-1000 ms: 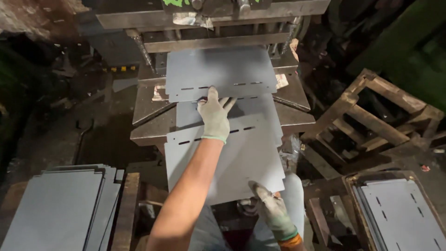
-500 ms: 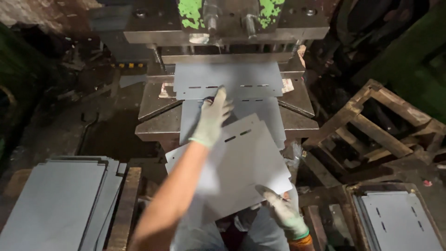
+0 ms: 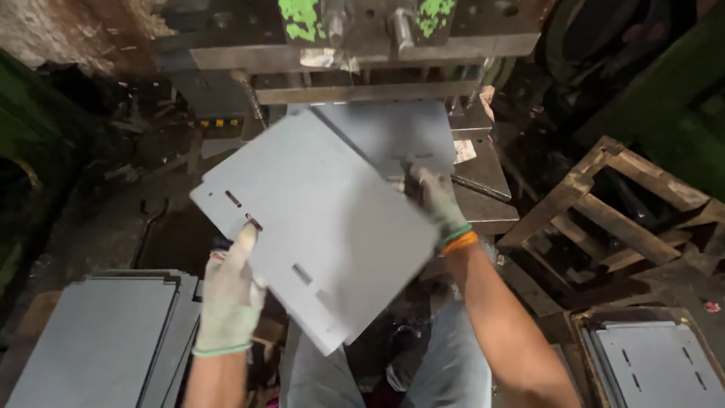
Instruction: The recorder uses a large hydraulic or mechanical press to punch slots or holes into rectangular metal plates.
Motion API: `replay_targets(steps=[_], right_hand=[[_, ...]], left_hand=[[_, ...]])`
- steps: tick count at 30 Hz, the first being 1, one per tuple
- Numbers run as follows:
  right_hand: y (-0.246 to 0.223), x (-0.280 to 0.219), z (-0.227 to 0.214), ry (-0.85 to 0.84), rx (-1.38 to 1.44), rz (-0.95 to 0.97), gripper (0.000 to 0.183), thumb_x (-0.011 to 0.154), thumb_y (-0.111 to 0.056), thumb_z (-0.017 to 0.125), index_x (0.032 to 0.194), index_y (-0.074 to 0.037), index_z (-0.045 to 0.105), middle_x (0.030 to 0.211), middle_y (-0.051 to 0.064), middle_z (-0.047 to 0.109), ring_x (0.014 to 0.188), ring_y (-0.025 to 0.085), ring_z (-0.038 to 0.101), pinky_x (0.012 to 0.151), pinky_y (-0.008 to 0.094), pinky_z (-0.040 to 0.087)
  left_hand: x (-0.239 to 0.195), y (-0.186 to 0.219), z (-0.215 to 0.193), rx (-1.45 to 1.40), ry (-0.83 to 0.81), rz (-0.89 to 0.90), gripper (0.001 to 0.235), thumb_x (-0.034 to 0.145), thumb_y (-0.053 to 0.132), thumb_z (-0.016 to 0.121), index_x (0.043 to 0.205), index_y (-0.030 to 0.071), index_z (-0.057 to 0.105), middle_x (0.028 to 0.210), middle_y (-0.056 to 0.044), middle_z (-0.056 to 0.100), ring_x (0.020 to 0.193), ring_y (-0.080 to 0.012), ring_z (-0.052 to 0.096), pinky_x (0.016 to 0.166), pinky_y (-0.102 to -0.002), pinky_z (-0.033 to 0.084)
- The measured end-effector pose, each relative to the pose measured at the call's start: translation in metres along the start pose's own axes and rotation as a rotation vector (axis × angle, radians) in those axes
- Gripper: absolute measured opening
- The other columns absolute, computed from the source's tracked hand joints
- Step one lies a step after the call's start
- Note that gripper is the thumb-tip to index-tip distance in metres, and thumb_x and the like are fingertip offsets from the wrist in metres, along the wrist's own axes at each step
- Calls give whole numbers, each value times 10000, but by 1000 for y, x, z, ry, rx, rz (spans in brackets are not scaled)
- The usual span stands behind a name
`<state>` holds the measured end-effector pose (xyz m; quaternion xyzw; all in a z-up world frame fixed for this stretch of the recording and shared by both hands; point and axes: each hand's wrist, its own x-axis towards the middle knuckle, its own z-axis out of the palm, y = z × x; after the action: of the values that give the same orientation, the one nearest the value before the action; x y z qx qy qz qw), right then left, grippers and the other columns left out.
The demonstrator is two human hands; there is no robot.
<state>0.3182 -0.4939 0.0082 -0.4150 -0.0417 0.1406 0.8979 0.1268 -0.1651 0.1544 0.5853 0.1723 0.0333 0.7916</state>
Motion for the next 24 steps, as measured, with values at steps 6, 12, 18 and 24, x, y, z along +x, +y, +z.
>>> replay_targets(steps=[6,12,18,24], right_hand=[[44,-132,37,389,-125,-28,527,990,-291,604,1358,77,524,1199,224,683,1015,270,722,864,379,610],[68,-172,52,283,55,-20,375,1020,-186,538,1296,64,578,1154,179,709,952,296,708,790,402,582],[99,-163,35,343,-6,-82,268,1041,-123,554,1210,82,593,1087,175,714,965,287,727,864,392,613],[119,-151,42,482,-210,-155,377,1021,-290,570,1243,6,646,989,139,747,829,239,735,698,341,605]], left_hand=[[59,-23,81,-430,40,50,161,985,175,707,933,40,637,777,-21,551,601,-118,509,500,-267,457],[135,-80,173,-422,-113,99,366,956,193,656,1149,-58,474,1183,-172,583,1120,-277,626,916,-381,627],[139,-83,187,-592,-13,-19,438,966,200,613,1208,-64,361,1232,-207,524,1109,-401,621,892,-552,639],[135,-82,185,-556,-9,-37,419,959,214,604,1180,-42,356,1204,-175,510,1047,-414,654,821,-522,657]])
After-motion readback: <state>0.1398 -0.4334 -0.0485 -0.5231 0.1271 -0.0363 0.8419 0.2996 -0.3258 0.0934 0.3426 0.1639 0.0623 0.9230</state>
